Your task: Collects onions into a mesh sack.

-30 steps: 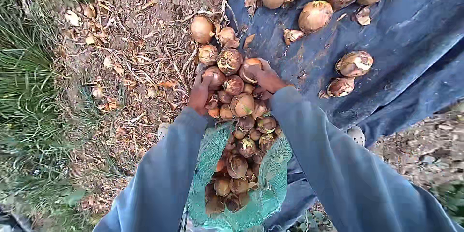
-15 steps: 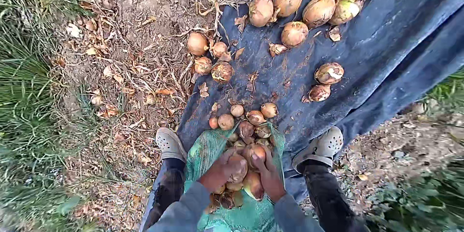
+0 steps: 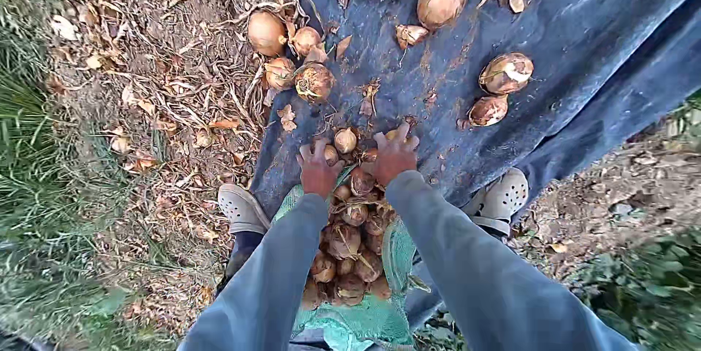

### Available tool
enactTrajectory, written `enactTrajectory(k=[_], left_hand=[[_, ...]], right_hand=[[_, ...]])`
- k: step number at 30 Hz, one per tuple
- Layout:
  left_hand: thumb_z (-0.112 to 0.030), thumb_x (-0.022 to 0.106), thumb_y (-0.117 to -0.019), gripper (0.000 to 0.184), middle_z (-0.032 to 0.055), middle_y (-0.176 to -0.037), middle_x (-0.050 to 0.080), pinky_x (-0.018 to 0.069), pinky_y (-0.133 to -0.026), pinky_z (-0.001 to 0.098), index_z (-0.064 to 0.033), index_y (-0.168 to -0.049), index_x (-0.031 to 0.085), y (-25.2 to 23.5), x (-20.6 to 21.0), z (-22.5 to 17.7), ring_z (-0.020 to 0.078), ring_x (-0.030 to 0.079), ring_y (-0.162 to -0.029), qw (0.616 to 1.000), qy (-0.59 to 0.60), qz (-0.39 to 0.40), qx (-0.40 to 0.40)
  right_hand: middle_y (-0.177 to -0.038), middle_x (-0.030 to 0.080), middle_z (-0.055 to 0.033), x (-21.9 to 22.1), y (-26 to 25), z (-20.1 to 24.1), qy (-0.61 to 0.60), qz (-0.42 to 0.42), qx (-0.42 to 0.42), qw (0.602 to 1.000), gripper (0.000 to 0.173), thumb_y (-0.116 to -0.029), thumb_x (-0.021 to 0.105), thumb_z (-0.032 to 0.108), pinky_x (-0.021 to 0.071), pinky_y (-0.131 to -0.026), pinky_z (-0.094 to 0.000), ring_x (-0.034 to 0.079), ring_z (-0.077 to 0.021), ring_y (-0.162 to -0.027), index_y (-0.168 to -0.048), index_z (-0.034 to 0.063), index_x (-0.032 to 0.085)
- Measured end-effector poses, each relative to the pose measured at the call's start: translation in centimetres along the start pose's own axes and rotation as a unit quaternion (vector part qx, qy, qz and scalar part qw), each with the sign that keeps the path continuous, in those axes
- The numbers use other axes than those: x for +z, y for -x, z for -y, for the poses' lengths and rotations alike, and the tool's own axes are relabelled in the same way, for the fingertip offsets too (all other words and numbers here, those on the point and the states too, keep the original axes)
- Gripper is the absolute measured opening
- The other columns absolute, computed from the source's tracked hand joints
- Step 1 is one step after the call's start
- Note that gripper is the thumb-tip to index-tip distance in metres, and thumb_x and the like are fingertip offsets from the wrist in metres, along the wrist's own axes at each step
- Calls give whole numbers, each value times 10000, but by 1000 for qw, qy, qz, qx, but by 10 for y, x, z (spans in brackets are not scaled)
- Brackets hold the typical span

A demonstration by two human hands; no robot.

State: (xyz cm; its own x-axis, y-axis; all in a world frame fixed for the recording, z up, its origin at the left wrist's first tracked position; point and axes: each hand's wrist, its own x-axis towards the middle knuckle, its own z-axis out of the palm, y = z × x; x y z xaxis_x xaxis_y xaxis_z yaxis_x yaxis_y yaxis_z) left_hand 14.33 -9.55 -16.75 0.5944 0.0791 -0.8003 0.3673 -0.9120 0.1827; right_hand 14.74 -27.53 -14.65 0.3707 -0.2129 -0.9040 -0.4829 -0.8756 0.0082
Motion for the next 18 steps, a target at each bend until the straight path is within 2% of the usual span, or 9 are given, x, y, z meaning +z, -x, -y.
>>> enactTrajectory(k=[3,5,7,9,11,13,14,16,18], left_hand=[[-237,889,-769,790,237,-1530,401,542,-964,618,-264,-1464,514,8,10,7,470,476,-1356,1000,18,7,-7],[-174,902,-764,803,260,-1546,383,539,-929,658,-255,-1453,499,14,0,15,484,536,-1290,996,63,68,-4],[-169,893,-784,770,257,-1428,520,555,-883,656,-232,-1440,494,25,-9,26,451,630,-1155,981,119,154,3],[-227,847,-831,740,210,-1312,627,563,-928,573,-170,-1464,467,34,-8,28,356,669,-1115,957,192,217,-2],[-225,829,-845,729,203,-1310,624,556,-966,526,-113,-1463,459,50,2,28,316,658,-1138,945,246,214,-13],[-256,825,-838,728,187,-1383,590,535,-1019,512,-128,-1466,481,70,8,24,304,630,-1213,958,211,193,8],[-286,813,-839,724,181,-1421,564,526,-1040,512,-149,-1472,490,85,8,21,305,615,-1244,964,168,204,32],[-373,790,-852,699,130,-1483,530,499,-1075,543,-231,-1476,509,130,4,17,296,582,-1307,951,46,289,96],[-454,773,-870,668,93,-1534,493,390,-1110,651,-301,-1473,530,170,1,14,325,489,-1396,894,-51,415,159]], right_hand=[[-1637,146,-338,1,3,-6,55,35,-33,997,821,-733,856,556,559,-843,-653,350,-603,-1386,-1433,224,583],[-1634,195,-315,-8,7,-14,92,66,-65,991,784,-715,887,495,536,-855,-680,380,-589,-1366,-1406,244,616],[-1589,297,-314,-11,17,-26,86,74,-79,990,783,-689,871,533,519,-906,-668,419,-553,-1356,-1383,253,637],[-1563,344,-309,-8,37,-39,40,55,-98,993,788,-662,860,595,501,-965,-663,430,-534,-1359,-1350,271,653],[-1611,282,-279,9,90,-46,2,90,-183,979,740,-712,860,498,409,-1053,-708,350,-537,-1414,-1387,305,626],[-1628,313,-262,20,139,-57,-3,150,-281,948,703,-815,819,410,315,-1100,-750,364,-536,-1422,-1466,336,564],[-1589,386,-242,17,150,-68,-21,134,-287,948,672,-855,780,361,321,-1109,-734,406,-504,-1408,-1483,357,540],[-1492,520,-214,-5,132,-103,-66,-13,-199,978,590,-924,720,348,477,-1021,-652,546,-448,-1312,-1488,352,546],[-1470,454,-360,-50,71,-139,-130,-161,-56,977,776,-864,820,372,518,-908,-705,552,-575,-1219,-1538,186,482]])
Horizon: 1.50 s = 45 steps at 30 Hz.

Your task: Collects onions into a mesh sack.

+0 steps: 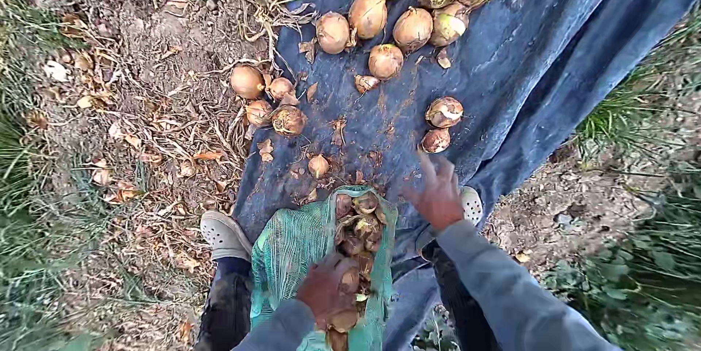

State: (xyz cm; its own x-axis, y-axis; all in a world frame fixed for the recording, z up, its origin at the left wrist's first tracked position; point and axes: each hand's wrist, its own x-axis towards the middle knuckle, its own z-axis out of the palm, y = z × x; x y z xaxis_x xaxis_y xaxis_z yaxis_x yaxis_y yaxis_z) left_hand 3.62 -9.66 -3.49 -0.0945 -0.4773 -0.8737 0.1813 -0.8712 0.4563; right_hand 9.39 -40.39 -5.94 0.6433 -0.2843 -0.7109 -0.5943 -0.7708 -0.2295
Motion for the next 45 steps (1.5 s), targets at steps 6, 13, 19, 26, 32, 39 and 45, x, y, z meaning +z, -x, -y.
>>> enactTrajectory(k=[6,13,19,26,32,39,45], left_hand=[[-324,634,-1018,378,155,-1364,623,506,-1057,539,-150,-1352,664,-27,-68,-16,337,594,-1281,944,-30,-328,31],[-378,750,-912,674,269,-1410,546,411,-1020,704,-232,-1510,477,-123,-149,-28,472,585,-1227,896,-123,-384,-185],[-162,715,-914,676,225,-1583,422,210,-1224,657,-184,-1545,473,36,-33,-48,448,328,-1497,972,-212,-16,-101],[-257,621,-1013,409,160,-1429,610,445,-1142,547,-129,-1401,631,177,-87,-131,336,588,-1320,991,-65,-31,-114],[-198,537,-1061,375,209,-1327,655,480,-1091,536,-68,-1407,603,133,-289,-134,354,639,-1230,927,26,-351,-128],[-327,864,-820,714,258,-1634,306,373,-1115,702,-185,-1455,571,-18,-399,-27,499,257,-1513,913,-281,-287,-62],[-37,727,-896,499,258,-1694,142,379,-1038,771,-189,-1361,628,-56,-385,35,612,148,-1499,881,-384,-275,12]], right_hand=[[-1436,484,-369,-29,-150,-31,-124,-73,231,962,1123,-778,853,233,491,-923,-703,575,-561,-1213,-1647,284,145],[-1266,645,-161,-6,-61,15,-454,0,93,886,959,-749,794,37,635,-664,-545,728,-320,-890,-1543,351,358],[-1467,557,-222,17,147,54,-175,452,20,874,740,-886,759,199,475,-1088,-591,585,-393,-1305,-1557,173,447],[-1441,573,-264,-155,153,23,-19,498,21,867,556,-1017,612,313,430,-1114,-626,548,-432,-1346,-1498,53,510],[-1422,579,-266,-205,15,96,-77,366,87,923,617,-1028,607,345,460,-1079,-612,591,-432,-1286,-1571,122,416],[-1490,474,-319,-45,-141,270,-115,191,38,974,829,-899,775,386,519,-948,-692,594,-529,-1216,-1596,198,368],[-1460,462,-366,54,-175,322,-90,188,178,962,870,-841,803,330,532,-861,-709,609,-560,-1146,-1588,324,356]])
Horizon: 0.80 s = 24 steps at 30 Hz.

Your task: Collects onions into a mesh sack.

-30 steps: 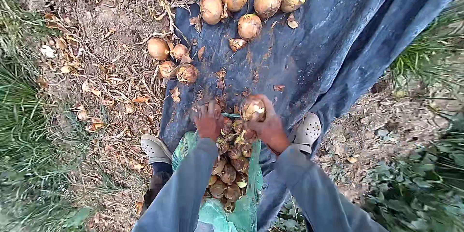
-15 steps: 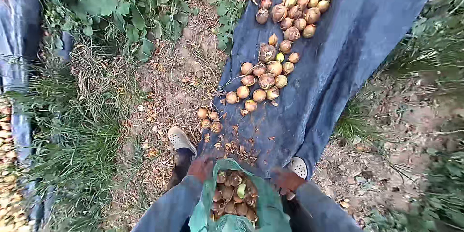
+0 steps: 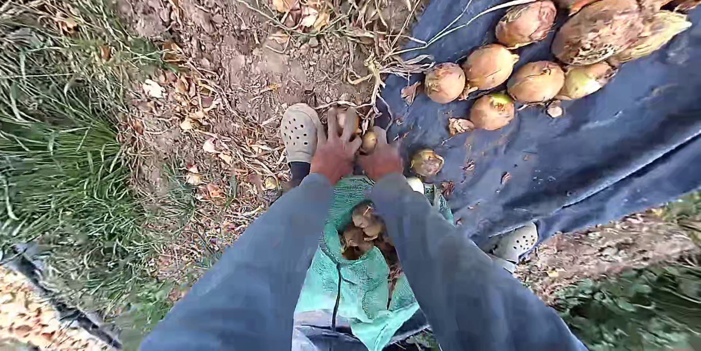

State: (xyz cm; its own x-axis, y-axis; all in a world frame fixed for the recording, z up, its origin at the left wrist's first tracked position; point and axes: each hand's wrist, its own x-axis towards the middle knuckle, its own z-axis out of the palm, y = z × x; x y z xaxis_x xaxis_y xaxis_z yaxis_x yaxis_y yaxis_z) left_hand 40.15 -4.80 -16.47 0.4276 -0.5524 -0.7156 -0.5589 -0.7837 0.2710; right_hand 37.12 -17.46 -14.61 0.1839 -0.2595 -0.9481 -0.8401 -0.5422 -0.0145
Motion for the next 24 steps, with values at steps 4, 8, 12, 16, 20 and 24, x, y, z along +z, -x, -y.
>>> enactTrajectory(k=[4,8,12,16,20,24], left_hand=[[-137,802,-866,522,332,-1652,184,418,-1069,699,-178,-1363,646,-7,-16,16,643,211,-1458,995,84,43,14],[-447,939,-679,705,261,-1674,167,496,-1026,652,-239,-1298,673,24,-63,4,559,265,-1471,950,292,7,-115],[-513,936,-646,702,175,-1680,205,477,-1100,588,-324,-1274,686,92,-91,-68,434,326,-1492,899,427,94,-10],[-342,882,-806,551,167,-1585,426,431,-1104,641,-189,-1304,704,118,-91,-139,433,431,-1424,850,355,348,172],[-285,624,-1033,473,193,-1446,576,479,-1116,507,-51,-1439,560,59,-70,-169,315,582,-1321,749,614,213,-128],[-573,488,-1044,626,202,-1496,517,489,-959,709,-178,-1529,451,-15,-16,-197,440,542,-1311,580,692,43,-428]], right_hand=[[-1319,622,-282,-43,15,-36,-14,12,-38,999,728,-860,787,319,509,-900,-719,639,-493,-1142,-1516,289,472],[-1271,657,-203,-93,63,-78,-279,-4,-15,960,795,-837,806,185,595,-774,-637,699,-394,-1020,-1528,273,422],[-1278,656,-222,-88,117,-132,-321,115,28,940,755,-875,747,124,624,-815,-554,709,-366,-1043,-1545,184,403],[-1420,600,-246,-99,127,-188,95,327,10,940,572,-982,682,216,420,-1117,-631,582,-427,-1305,-1519,117,511],[-1358,636,-221,-165,66,-200,-247,147,80,954,600,-1049,612,314,579,-899,-578,680,-391,-1132,-1575,133,385],[-1448,546,-257,-212,-18,-161,-350,12,51,935,848,-951,673,543,555,-897,-669,629,-457,-1194,-1620,216,267]])
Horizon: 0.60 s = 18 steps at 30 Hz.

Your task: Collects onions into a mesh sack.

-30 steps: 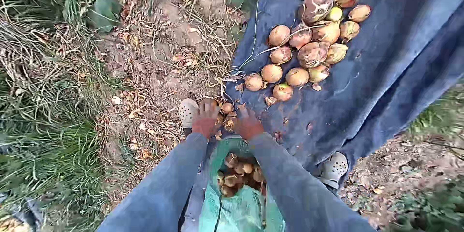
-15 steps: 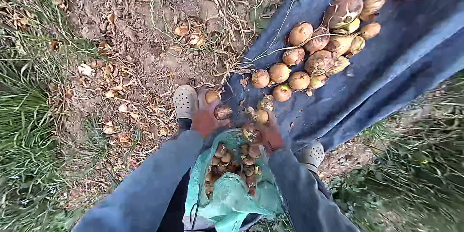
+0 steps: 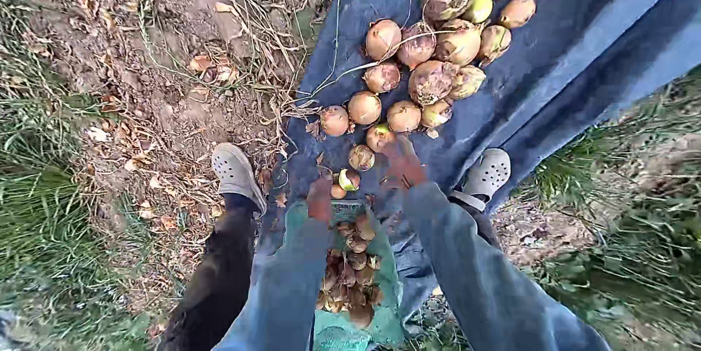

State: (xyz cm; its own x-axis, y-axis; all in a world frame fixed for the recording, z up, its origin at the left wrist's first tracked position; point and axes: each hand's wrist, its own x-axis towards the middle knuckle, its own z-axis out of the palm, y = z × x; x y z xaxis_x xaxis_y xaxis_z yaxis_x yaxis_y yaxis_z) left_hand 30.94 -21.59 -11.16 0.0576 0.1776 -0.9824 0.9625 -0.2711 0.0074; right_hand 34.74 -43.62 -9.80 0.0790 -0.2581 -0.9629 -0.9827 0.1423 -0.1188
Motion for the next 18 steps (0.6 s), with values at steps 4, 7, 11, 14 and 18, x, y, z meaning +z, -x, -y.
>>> enactTrajectory(k=[4,7,11,14,18], left_hand=[[-709,456,-983,773,192,-1493,508,494,-927,717,-185,-1547,390,-28,58,-2,422,546,-1294,982,170,-64,-54],[-691,446,-999,722,164,-1442,562,527,-931,663,-185,-1514,430,-36,75,-11,382,588,-1262,978,202,-44,-27],[-679,377,-1022,687,165,-1455,547,530,-888,690,-227,-1538,423,-14,65,-13,398,594,-1239,989,144,-28,-10],[-508,422,-1079,589,229,-1381,589,548,-944,624,-62,-1451,522,31,25,27,388,612,-1224,1000,-13,0,-3],[-291,650,-985,367,182,-1319,667,478,-1101,545,-63,-1268,702,71,-37,40,325,620,-1262,889,-435,142,-15]], right_hand=[[-1371,598,-264,29,-51,-11,-33,-54,-6,998,1017,-833,772,606,536,-938,-669,627,-440,-1197,-1613,193,269],[-1321,630,-244,39,-56,-28,-74,-25,-24,997,946,-821,816,516,554,-899,-671,654,-420,-1153,-1584,231,336],[-1316,641,-186,41,-38,-49,-110,21,-59,992,891,-805,831,378,567,-894,-622,670,-347,-1122,-1563,260,378],[-1334,645,-163,35,22,-99,-83,39,-27,995,915,-804,838,377,578,-907,-577,675,-318,-1126,-1576,268,358],[-1456,570,-216,-10,79,-152,225,177,50,957,768,-879,790,378,456,-1122,-573,571,-379,-1326,-1547,169,473]])
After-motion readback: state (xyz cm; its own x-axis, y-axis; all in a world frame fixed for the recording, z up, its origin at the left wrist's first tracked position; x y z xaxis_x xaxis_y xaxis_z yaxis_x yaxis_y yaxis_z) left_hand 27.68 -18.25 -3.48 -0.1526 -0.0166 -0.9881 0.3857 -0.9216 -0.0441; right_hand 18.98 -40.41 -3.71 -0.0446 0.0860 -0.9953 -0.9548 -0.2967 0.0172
